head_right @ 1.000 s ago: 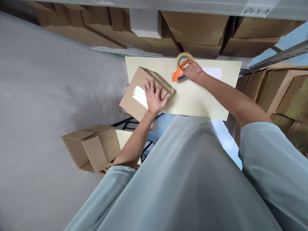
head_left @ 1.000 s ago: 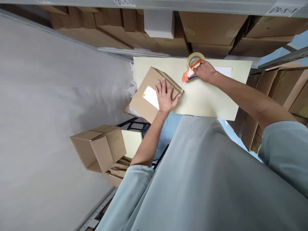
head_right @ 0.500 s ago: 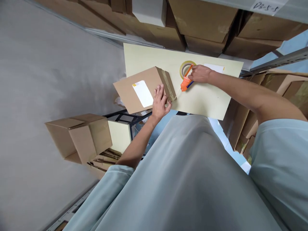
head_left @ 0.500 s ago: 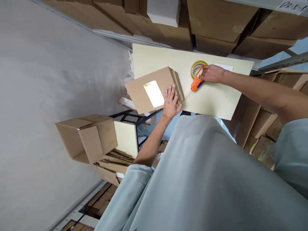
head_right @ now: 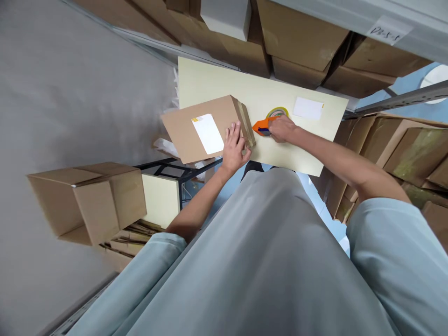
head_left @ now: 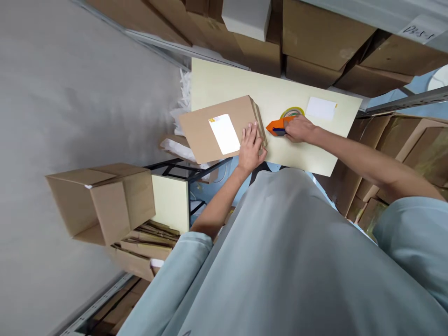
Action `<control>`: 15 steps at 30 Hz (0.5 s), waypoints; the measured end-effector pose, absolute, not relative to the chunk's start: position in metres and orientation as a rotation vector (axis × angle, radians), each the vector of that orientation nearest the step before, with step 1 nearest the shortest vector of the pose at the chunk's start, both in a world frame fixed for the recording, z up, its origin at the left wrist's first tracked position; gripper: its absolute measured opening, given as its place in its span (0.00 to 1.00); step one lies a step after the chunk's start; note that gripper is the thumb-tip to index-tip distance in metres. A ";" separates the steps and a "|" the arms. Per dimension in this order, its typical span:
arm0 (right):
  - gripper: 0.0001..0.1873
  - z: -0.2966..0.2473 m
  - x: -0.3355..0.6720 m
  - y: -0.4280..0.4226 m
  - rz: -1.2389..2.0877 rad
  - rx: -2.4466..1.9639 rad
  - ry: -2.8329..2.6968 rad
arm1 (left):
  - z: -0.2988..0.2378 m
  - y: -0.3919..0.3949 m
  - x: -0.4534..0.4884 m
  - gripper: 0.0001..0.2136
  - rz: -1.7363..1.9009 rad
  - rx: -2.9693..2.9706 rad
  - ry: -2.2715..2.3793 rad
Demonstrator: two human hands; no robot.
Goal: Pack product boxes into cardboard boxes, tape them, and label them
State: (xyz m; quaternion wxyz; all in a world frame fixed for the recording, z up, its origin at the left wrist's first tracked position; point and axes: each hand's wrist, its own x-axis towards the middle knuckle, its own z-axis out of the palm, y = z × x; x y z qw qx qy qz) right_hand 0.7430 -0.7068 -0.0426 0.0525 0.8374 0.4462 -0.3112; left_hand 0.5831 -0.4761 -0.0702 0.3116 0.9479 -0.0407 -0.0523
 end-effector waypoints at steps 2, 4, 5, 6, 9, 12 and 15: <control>0.23 -0.030 0.727 -0.694 -1.017 2.580 1.231 | -0.073 -0.475 0.582 0.11 -0.102 2.493 -0.149; 0.21 -0.019 0.718 -0.680 -1.085 2.610 1.089 | -0.074 -0.474 0.581 0.11 -0.093 2.475 -0.181; 0.21 -0.014 0.718 -0.673 -1.097 2.631 1.005 | -0.074 -0.474 0.581 0.11 -0.098 2.468 -0.196; 0.21 -0.009 0.719 -0.668 -1.086 2.658 0.915 | -0.075 -0.473 0.580 0.11 -0.105 2.461 -0.211; 0.23 0.012 0.735 -0.664 -0.985 2.729 0.649 | -0.073 -0.472 0.575 0.11 -0.118 2.427 -0.253; 0.25 0.049 0.746 -0.673 -0.878 2.800 0.541 | -0.062 -0.468 0.575 0.10 -0.066 2.358 -0.275; 0.32 0.097 0.737 -0.677 -0.750 2.957 0.480 | -0.035 -0.460 0.596 0.16 0.070 2.253 -0.293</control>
